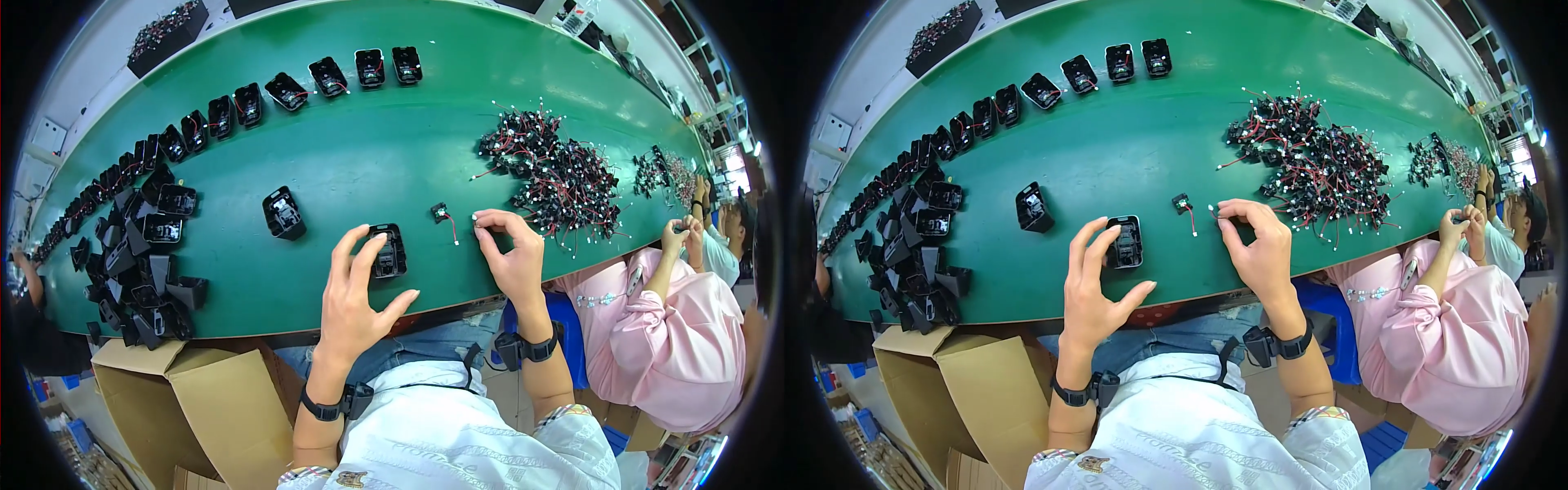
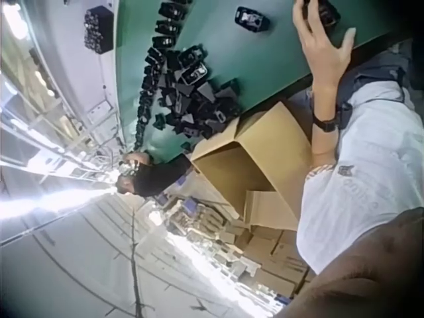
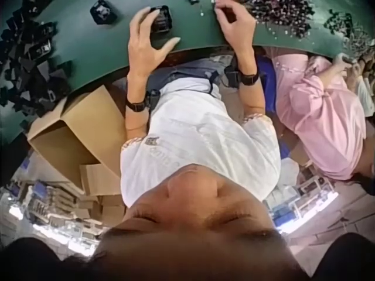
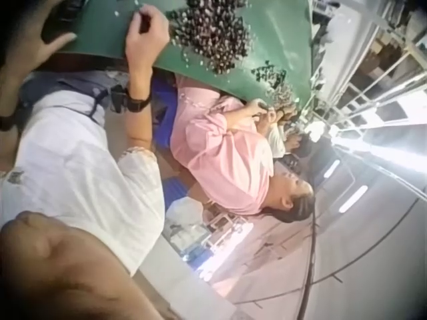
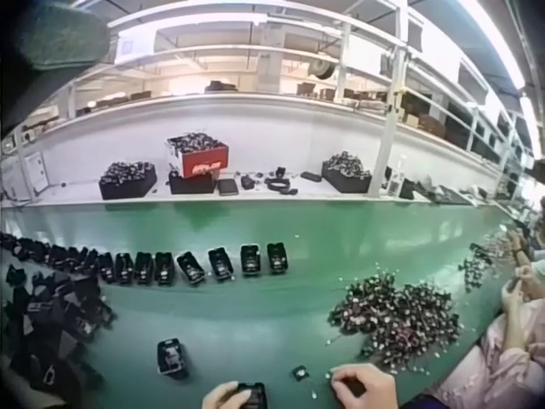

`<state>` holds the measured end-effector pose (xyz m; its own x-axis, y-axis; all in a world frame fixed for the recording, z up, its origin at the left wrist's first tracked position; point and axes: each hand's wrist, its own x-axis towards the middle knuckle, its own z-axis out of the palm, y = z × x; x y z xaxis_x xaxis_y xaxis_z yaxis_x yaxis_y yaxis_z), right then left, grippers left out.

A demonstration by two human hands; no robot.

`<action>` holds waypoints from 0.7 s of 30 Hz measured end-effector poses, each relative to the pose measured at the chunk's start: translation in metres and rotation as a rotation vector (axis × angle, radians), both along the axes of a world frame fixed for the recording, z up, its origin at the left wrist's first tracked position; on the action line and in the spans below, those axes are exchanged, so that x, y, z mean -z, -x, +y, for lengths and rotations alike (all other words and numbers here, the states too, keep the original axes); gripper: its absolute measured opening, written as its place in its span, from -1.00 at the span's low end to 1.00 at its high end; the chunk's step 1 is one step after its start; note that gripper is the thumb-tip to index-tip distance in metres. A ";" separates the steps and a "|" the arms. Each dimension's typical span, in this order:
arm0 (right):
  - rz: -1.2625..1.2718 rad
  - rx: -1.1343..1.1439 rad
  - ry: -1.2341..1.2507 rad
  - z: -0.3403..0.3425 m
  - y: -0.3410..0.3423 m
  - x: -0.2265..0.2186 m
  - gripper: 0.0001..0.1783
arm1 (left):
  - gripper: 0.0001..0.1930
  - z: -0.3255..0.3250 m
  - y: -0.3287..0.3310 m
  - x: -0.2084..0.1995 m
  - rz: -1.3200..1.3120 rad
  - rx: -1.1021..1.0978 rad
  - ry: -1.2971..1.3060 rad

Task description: Assembling small electronic components into plastic housings on a production line.

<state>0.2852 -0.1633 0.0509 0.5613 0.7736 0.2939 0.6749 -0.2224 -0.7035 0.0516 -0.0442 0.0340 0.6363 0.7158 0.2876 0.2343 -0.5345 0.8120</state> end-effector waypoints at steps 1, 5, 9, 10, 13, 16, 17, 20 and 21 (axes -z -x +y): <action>-0.031 -0.023 0.011 0.000 -0.001 0.000 -0.81 | -0.17 0.000 0.001 0.000 0.010 -0.019 -0.002; 0.035 0.052 -0.078 -0.001 0.005 -0.003 -0.86 | -0.10 0.007 -0.003 -0.001 0.124 -0.011 -0.143; -0.129 0.052 0.020 -0.013 0.004 -0.007 -0.89 | -0.08 0.008 -0.005 0.008 0.127 -0.001 -0.129; -0.090 0.037 0.020 -0.014 0.004 -0.008 -0.89 | -0.08 0.008 -0.006 0.008 0.126 0.003 -0.126; -0.032 -0.016 0.034 -0.020 0.002 -0.012 -0.88 | -0.08 0.006 -0.006 0.006 0.103 0.054 -0.149; 0.014 -0.065 0.084 -0.023 0.003 -0.020 -0.89 | -0.13 0.004 -0.006 0.008 0.071 0.039 -0.155; 0.039 -0.072 0.119 -0.023 0.004 -0.022 -0.89 | -0.14 0.005 -0.007 0.009 0.076 0.043 -0.163; 0.038 -0.139 0.159 -0.020 0.006 -0.025 -0.88 | -0.16 0.005 -0.007 0.010 0.083 0.047 -0.169; 0.038 -0.140 0.163 -0.019 0.006 -0.026 -0.88 | -0.17 0.005 -0.007 0.010 0.085 0.047 -0.173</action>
